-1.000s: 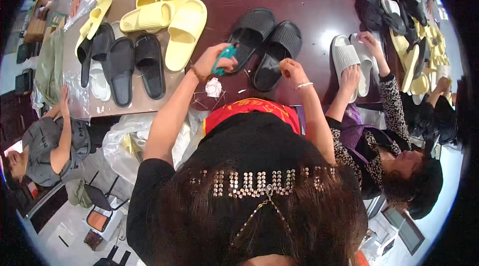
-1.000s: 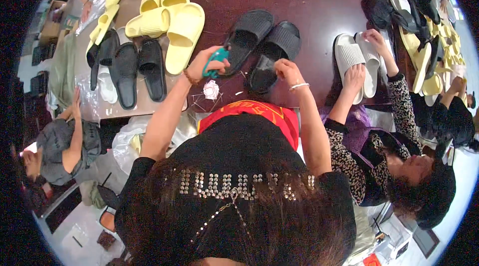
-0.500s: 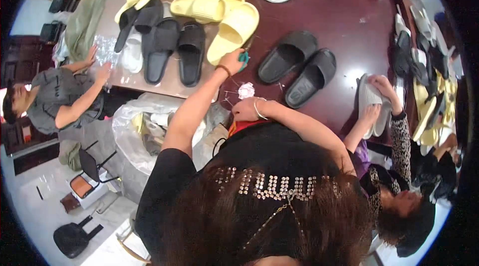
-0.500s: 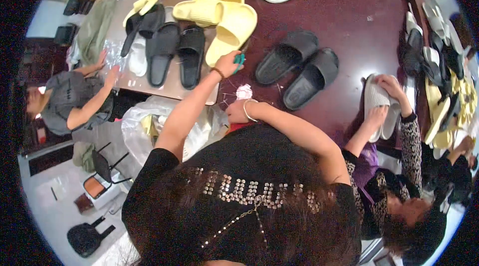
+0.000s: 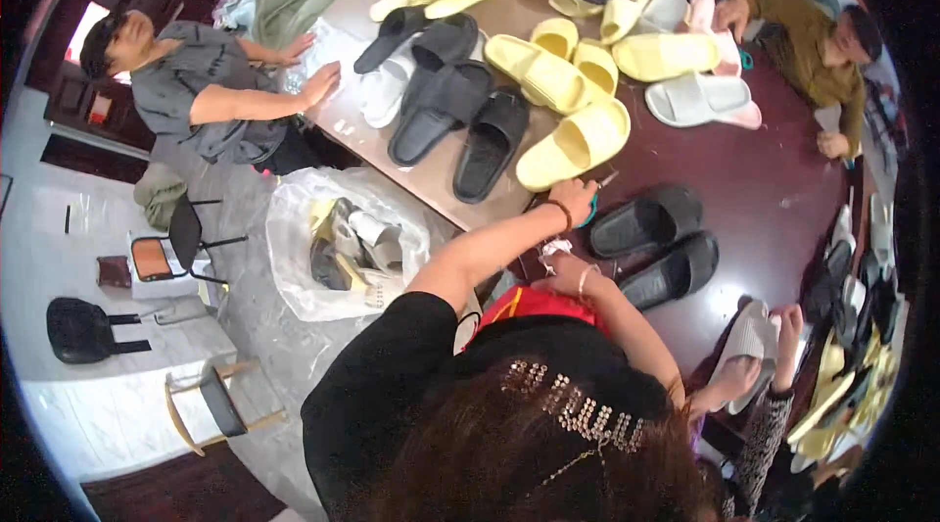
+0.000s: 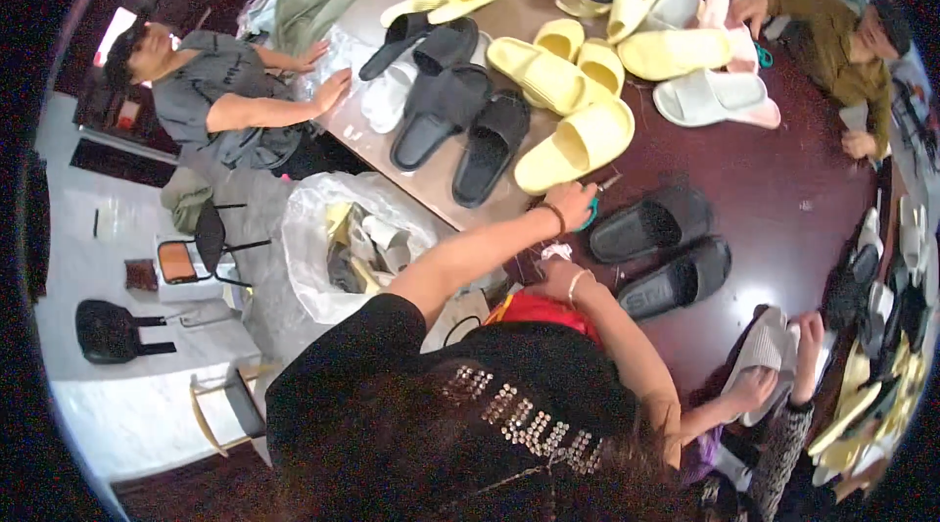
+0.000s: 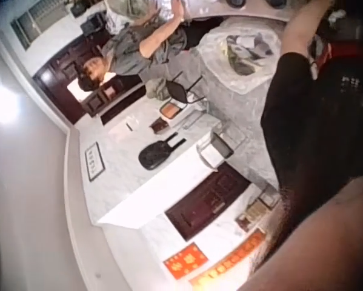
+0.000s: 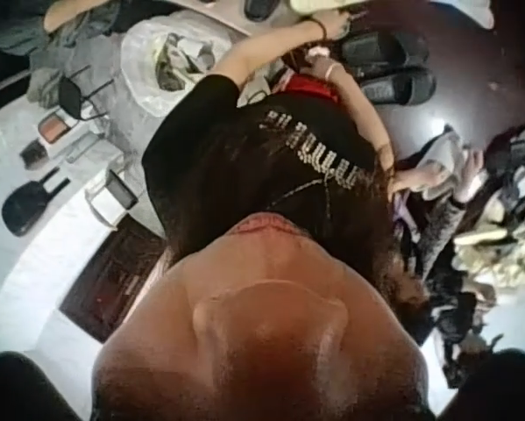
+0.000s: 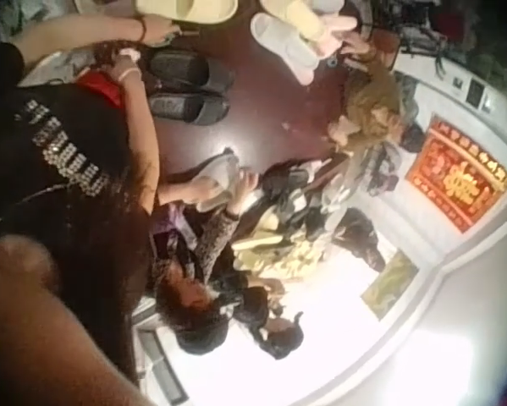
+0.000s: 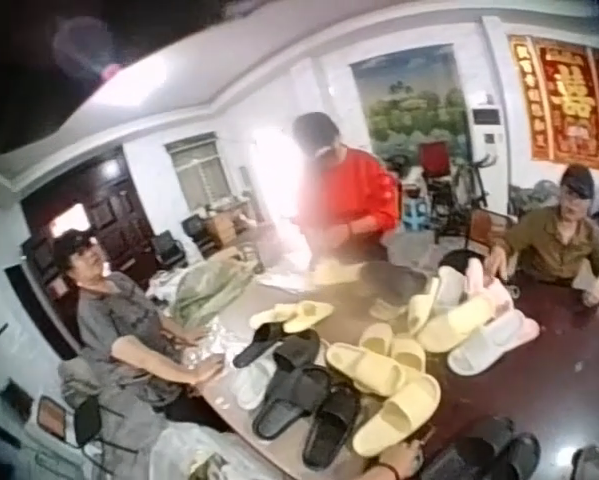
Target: Cutting off loose threads or labels from pairs of slippers using scissors.
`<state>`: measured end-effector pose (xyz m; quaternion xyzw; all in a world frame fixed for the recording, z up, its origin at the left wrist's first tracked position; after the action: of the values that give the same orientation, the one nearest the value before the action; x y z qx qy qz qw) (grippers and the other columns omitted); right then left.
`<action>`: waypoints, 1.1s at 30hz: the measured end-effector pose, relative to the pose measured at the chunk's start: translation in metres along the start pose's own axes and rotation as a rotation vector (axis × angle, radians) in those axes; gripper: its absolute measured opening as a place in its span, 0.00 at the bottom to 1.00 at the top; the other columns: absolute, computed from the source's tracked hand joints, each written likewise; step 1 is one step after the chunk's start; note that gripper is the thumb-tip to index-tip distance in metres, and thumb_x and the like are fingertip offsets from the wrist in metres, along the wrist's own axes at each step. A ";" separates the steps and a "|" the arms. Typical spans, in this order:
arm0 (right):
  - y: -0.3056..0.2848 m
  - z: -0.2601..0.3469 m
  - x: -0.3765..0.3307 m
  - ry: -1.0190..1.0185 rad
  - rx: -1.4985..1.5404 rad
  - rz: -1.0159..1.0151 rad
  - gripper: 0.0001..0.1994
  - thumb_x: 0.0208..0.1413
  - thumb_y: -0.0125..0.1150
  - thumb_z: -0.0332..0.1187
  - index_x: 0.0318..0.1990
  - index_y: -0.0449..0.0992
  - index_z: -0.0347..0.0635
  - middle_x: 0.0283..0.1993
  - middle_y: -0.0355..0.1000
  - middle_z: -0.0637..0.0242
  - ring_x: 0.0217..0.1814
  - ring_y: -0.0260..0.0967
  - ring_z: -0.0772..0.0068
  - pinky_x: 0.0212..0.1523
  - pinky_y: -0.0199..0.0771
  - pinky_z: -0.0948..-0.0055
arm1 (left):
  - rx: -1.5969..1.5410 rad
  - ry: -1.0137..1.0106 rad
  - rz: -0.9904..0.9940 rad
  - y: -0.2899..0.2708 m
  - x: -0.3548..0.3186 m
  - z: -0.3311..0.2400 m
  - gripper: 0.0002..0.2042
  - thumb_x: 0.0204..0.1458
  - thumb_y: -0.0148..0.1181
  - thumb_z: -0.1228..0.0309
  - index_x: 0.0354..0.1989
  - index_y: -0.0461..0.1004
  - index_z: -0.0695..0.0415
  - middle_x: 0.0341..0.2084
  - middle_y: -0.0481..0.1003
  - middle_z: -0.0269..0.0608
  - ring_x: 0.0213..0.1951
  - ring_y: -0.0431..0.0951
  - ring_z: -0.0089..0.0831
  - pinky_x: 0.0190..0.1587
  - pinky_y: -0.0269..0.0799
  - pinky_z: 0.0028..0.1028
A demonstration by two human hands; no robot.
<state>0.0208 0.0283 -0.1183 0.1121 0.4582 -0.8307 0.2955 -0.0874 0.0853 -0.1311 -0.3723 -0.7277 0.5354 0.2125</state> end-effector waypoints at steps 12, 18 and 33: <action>0.069 -0.264 -0.169 0.459 0.805 -1.203 0.18 0.47 0.55 0.43 0.30 0.70 0.33 0.26 0.67 0.66 0.27 0.62 0.69 0.31 0.64 0.70 | 0.169 0.060 0.105 0.014 -0.013 -0.041 0.13 0.47 0.42 0.68 0.40 0.67 0.58 0.26 0.73 0.50 0.30 0.74 0.43 0.31 0.68 0.44; -0.027 -0.170 -0.157 0.911 0.601 -1.310 0.22 0.39 0.61 0.46 0.33 0.72 0.34 0.32 0.71 0.54 0.34 0.68 0.54 0.38 0.65 0.61 | -0.202 0.041 0.097 -0.044 -0.049 -0.047 0.11 0.36 0.53 0.66 0.29 0.69 0.55 0.27 0.72 0.48 0.32 0.72 0.45 0.33 0.67 0.41; -0.027 -0.289 -0.160 1.367 0.670 -1.170 0.31 0.40 0.55 0.53 0.46 0.67 0.35 0.43 0.68 0.52 0.44 0.65 0.54 0.43 0.65 0.65 | -0.180 0.149 -0.023 0.016 -0.037 -0.043 0.12 0.40 0.57 0.64 0.33 0.69 0.55 0.33 0.71 0.38 0.43 0.65 0.38 0.42 0.60 0.41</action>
<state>0.1079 0.3409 -0.1867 0.4044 0.2534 -0.6896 -0.5447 -0.0287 0.0864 -0.1283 -0.4203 -0.7592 0.4364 0.2378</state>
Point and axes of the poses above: each hand's wrist, its own x-axis towards the middle knuckle, its own y-axis out of the palm, z = x × y, the point moved 8 cm from there along x, towards the middle knuckle
